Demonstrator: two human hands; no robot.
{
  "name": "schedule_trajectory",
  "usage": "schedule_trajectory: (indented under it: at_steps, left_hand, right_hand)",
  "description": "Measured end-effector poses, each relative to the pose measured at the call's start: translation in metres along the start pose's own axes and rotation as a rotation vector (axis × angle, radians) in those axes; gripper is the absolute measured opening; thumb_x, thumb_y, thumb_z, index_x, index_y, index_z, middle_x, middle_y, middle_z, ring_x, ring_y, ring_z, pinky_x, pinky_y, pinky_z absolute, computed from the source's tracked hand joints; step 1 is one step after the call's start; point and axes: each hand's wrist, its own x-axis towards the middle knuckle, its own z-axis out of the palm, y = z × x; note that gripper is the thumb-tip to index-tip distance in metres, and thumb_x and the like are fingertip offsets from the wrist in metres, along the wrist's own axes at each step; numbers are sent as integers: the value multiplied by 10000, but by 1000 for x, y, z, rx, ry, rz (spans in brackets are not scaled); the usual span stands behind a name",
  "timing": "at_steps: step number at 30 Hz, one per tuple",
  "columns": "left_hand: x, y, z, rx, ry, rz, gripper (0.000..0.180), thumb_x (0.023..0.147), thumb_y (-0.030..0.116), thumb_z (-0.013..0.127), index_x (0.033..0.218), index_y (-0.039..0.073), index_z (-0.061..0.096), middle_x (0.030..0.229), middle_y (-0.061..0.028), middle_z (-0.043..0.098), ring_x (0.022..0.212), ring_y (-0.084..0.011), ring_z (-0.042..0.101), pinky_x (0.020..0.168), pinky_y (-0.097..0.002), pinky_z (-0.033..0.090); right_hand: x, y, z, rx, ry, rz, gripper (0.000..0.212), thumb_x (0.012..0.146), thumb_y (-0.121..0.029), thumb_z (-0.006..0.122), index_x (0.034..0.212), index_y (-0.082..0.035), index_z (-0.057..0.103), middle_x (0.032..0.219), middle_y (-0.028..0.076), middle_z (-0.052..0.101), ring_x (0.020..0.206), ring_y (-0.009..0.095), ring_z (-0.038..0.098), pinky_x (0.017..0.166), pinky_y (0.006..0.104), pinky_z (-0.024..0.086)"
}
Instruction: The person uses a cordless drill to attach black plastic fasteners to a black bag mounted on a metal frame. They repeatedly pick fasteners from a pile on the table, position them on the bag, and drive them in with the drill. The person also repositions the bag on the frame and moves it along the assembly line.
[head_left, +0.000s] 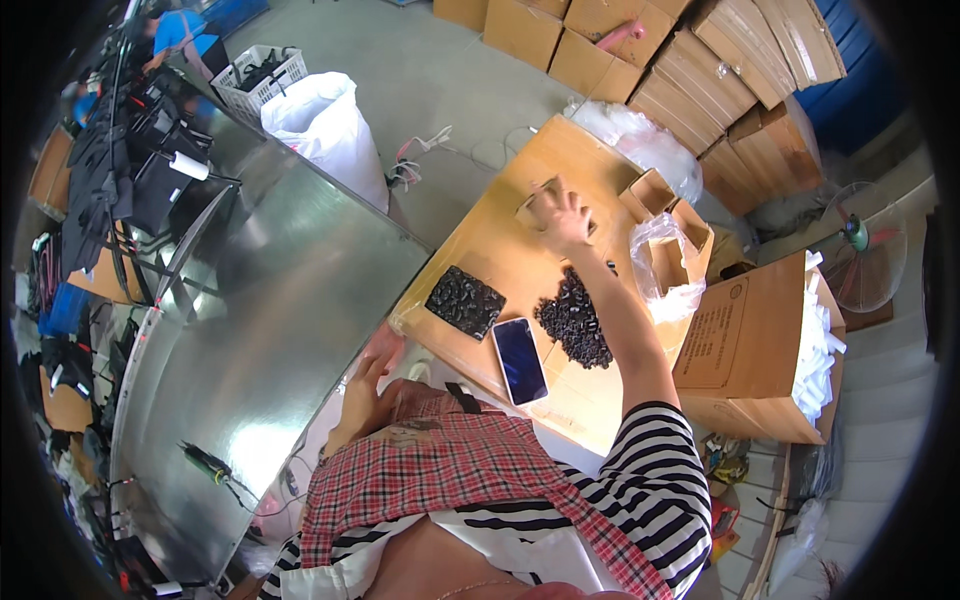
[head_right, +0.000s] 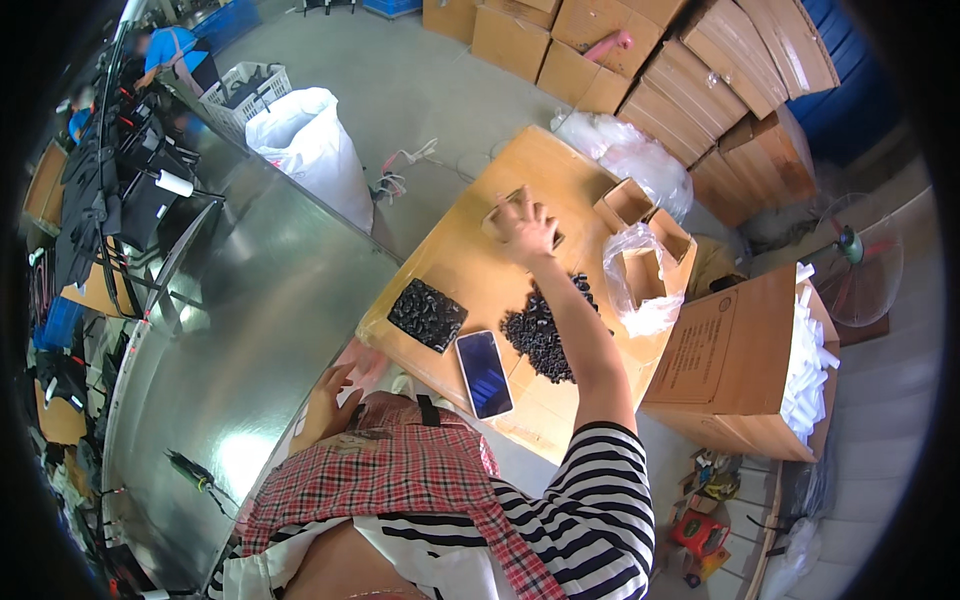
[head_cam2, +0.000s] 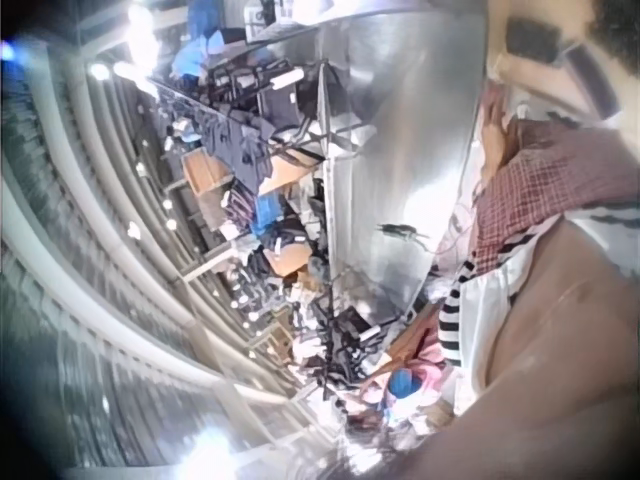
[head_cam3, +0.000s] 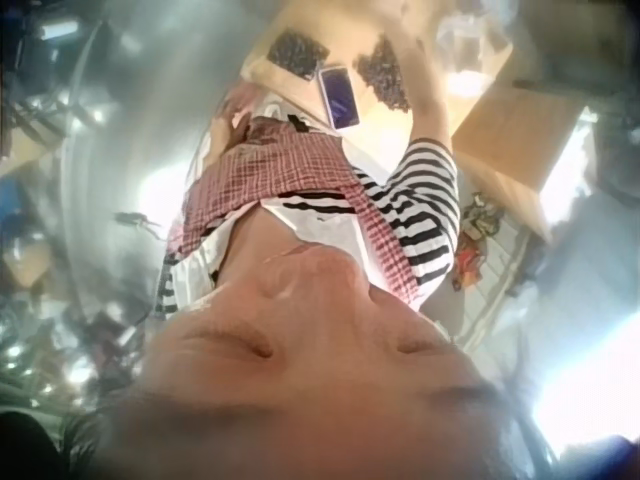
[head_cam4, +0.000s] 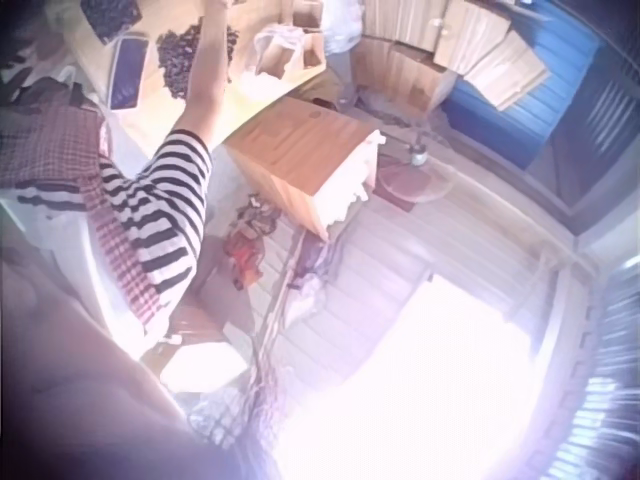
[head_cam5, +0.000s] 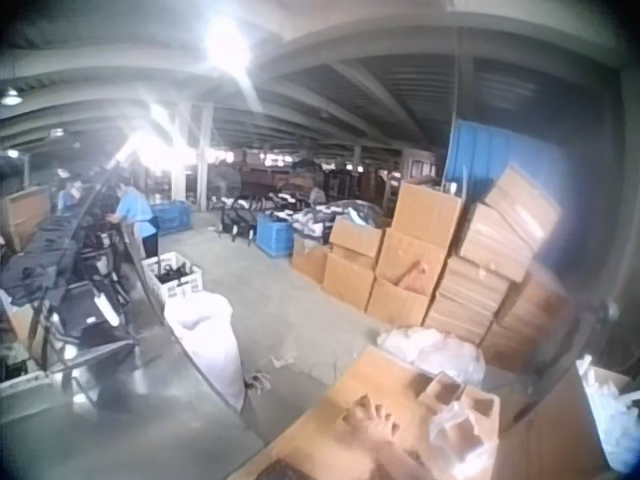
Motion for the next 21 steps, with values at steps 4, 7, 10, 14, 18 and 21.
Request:
schedule_trajectory:
  at_steps: [4,7,10,14,18,21]
  left_hand:
    - [-15,1,-3,14,-5,-41,507,853,88,723,1332,28,568,1250,-181,614,973,-294,681,796,-373,553]
    - [-34,0,1,-31,17,-114,537,843,163,731,1339,49,562,1236,-187,606,986,-363,667,836,-437,545]
    - [-50,-17,18,15,18,-121,533,861,223,717,1343,58,557,1247,-184,597,992,-384,660,851,-457,540]
    - [-47,-11,12,36,-85,-215,558,878,257,688,1387,91,530,1286,-186,579,1108,-391,613,917,-465,518]
    - [-77,-39,3,79,103,-213,568,893,273,667,1410,98,509,1304,-184,578,1152,-387,594,948,-466,507]
    - [-100,-70,-14,90,232,-245,592,906,301,651,1437,109,474,1321,-182,576,1154,-393,596,955,-470,506]
  right_hand:
    - [13,41,-45,91,164,259,1107,780,-576,735,1614,-309,57,1666,196,-65,1519,442,58,1122,736,154]
    - [24,54,-47,224,234,271,1156,764,-631,741,1618,-253,60,1658,233,-20,1519,457,19,1135,730,47]
    - [34,60,20,227,636,-137,1034,776,-573,774,1579,-179,256,1617,270,170,1450,488,217,1103,662,218]
    - [-5,-49,-4,322,424,-291,818,841,-480,750,1514,-160,412,1631,211,188,1476,430,209,1125,674,193]
    - [-33,-168,-2,497,359,-661,695,852,-389,760,1437,-106,511,1612,218,239,1473,410,233,1143,634,204]
    - [-57,-249,9,441,222,-915,704,871,-375,739,1456,-91,470,1580,234,302,1453,412,275,1152,585,225]
